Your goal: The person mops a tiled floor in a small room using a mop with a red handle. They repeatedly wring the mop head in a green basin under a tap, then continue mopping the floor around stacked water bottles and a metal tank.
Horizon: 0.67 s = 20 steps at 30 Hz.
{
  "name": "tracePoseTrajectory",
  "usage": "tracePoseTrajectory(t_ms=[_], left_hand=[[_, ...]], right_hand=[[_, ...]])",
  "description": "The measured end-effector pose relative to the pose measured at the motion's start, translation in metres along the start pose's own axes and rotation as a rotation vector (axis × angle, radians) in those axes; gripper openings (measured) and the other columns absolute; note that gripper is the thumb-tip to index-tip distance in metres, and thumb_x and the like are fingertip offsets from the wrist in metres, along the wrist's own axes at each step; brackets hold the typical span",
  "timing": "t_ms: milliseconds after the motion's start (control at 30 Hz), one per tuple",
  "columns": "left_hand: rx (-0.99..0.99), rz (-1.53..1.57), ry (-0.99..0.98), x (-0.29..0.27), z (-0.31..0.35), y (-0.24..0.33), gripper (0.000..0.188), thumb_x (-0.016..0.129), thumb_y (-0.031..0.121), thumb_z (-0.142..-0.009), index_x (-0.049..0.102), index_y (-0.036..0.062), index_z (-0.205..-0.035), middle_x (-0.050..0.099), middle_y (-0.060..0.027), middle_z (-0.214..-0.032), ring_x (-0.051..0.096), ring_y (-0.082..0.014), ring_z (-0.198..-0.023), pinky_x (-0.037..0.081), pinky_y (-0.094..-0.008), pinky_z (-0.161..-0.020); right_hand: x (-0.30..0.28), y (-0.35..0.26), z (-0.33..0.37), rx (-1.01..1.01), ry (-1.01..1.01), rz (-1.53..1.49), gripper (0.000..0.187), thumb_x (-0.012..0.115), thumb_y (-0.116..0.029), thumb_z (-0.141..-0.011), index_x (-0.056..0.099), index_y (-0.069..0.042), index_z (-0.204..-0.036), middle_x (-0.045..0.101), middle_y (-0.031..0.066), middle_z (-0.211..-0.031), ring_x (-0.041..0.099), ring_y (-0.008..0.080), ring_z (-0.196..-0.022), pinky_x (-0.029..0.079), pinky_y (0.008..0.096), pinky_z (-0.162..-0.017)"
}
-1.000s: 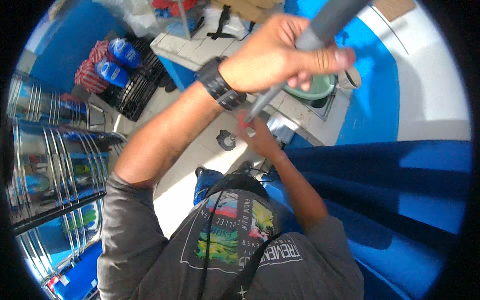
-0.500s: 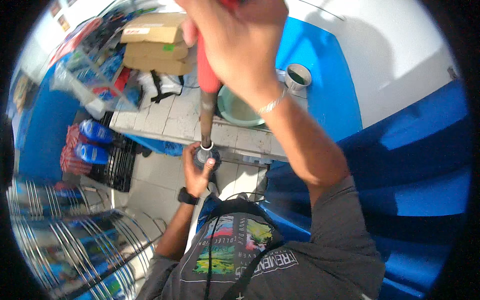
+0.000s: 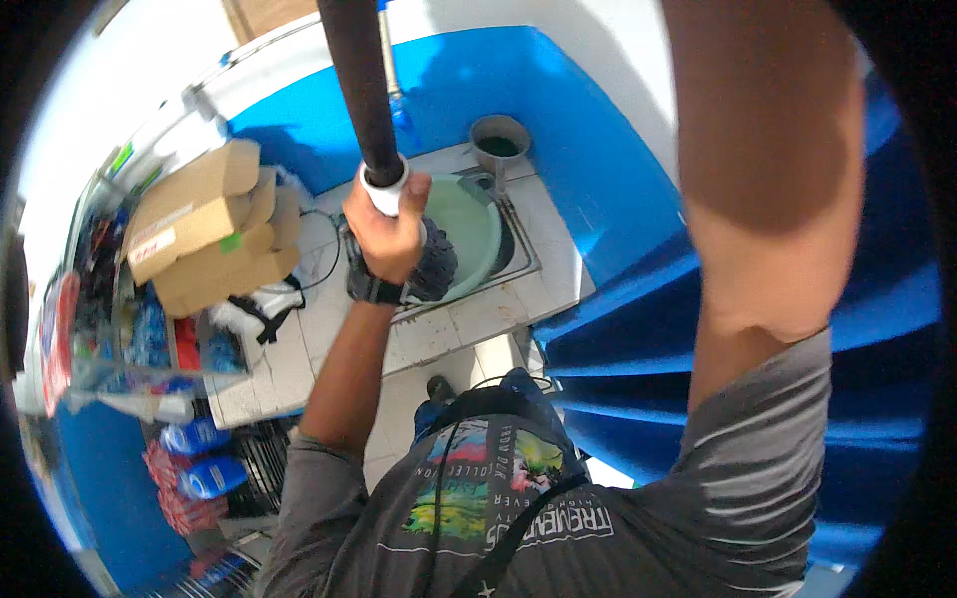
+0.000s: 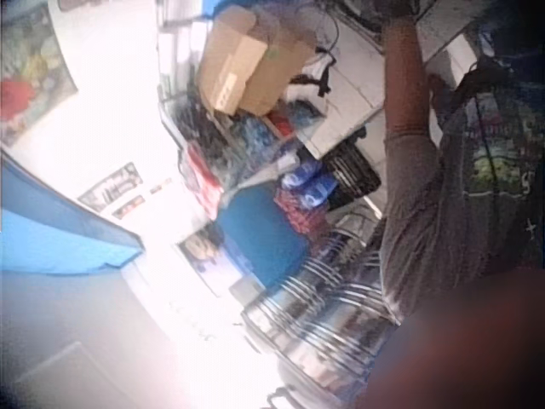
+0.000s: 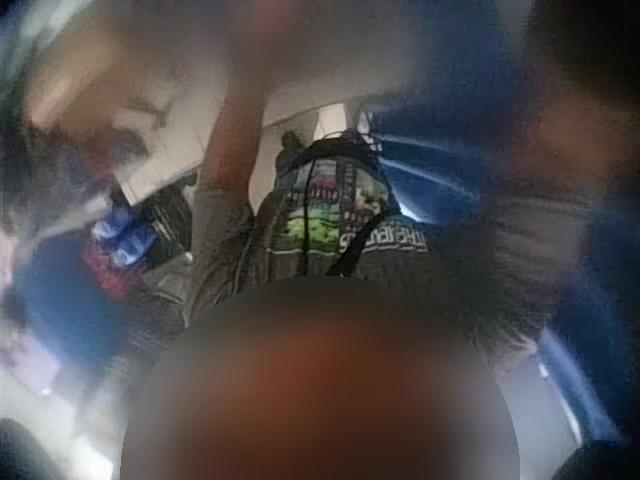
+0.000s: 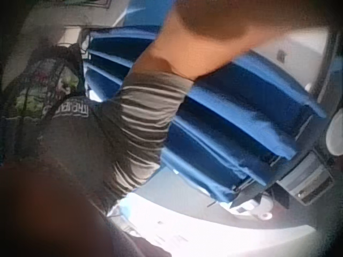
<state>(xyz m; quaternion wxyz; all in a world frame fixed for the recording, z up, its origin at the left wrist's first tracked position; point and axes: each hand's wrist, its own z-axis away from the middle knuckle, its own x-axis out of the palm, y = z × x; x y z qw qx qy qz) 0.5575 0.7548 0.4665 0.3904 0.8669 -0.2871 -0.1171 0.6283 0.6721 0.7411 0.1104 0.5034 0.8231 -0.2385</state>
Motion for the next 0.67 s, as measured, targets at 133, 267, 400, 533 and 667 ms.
tracePoseTrajectory(t_ms=[133, 267, 400, 533, 667], left_hand=[[-0.104, 0.372, -0.212, 0.01, -0.078, -0.011, 0.035, 0.077, 0.035, -0.093, 0.065, 0.0029, -0.088, 0.064, -0.0024, -0.07, 0.061, -0.0104, -0.058, 0.047, -0.029, -0.054], [-0.078, 0.393, -0.384, 0.019, -0.095, -0.037, 0.048, 0.067, 0.05, -0.099, 0.055, 0.0034, -0.101, 0.057, -0.0036, -0.072, 0.054, -0.0124, -0.053, 0.042, -0.0278, -0.048], [-0.025, 0.561, -0.455, 0.039, -0.095, -0.064, 0.057, 0.067, 0.058, -0.096, 0.052, 0.0039, -0.107, 0.057, -0.0047, -0.077, 0.056, -0.013, -0.057, 0.045, -0.0282, -0.05], [-0.086, 0.467, -0.38, 0.056, -0.096, -0.074, 0.065, 0.066, 0.065, -0.093, 0.052, 0.0034, -0.11, 0.059, -0.0058, -0.083, 0.057, -0.0133, -0.059, 0.047, -0.0283, -0.053], [-0.131, 0.489, -0.233, 0.062, -0.105, -0.076, 0.059, 0.069, 0.06, -0.093, 0.059, 0.0034, -0.108, 0.061, -0.0058, -0.081, 0.06, -0.0135, -0.062, 0.05, -0.0292, -0.055]], right_hand=[[0.003, 0.034, 0.025, 0.18, -0.21, 0.176, 0.024, 0.059, -0.027, -0.104, 0.062, -0.003, -0.109, 0.068, 0.0093, -0.081, 0.07, 0.0231, -0.083, 0.056, 0.0414, -0.08], [0.011, 0.07, 0.045, 0.029, -0.228, -0.12, 0.026, 0.064, -0.024, -0.103, 0.057, -0.004, -0.116, 0.07, 0.0101, -0.09, 0.07, 0.0235, -0.091, 0.056, 0.0422, -0.086], [-0.012, 0.09, 0.032, 0.269, -0.306, -0.134, 0.029, 0.069, -0.019, -0.1, 0.058, -0.001, -0.12, 0.071, 0.0119, -0.094, 0.071, 0.0224, -0.093, 0.058, 0.0377, -0.087], [-0.032, 0.102, 0.004, -0.056, 0.011, -0.186, 0.029, 0.067, -0.027, -0.101, 0.064, -0.001, -0.114, 0.073, 0.0129, -0.094, 0.072, 0.0205, -0.089, 0.059, 0.0343, -0.084], [-0.016, 0.129, 0.003, -0.067, 0.075, -0.126, 0.039, 0.061, -0.041, -0.104, 0.065, -0.002, -0.113, 0.073, 0.0138, -0.095, 0.072, 0.0211, -0.095, 0.057, 0.038, -0.092]])
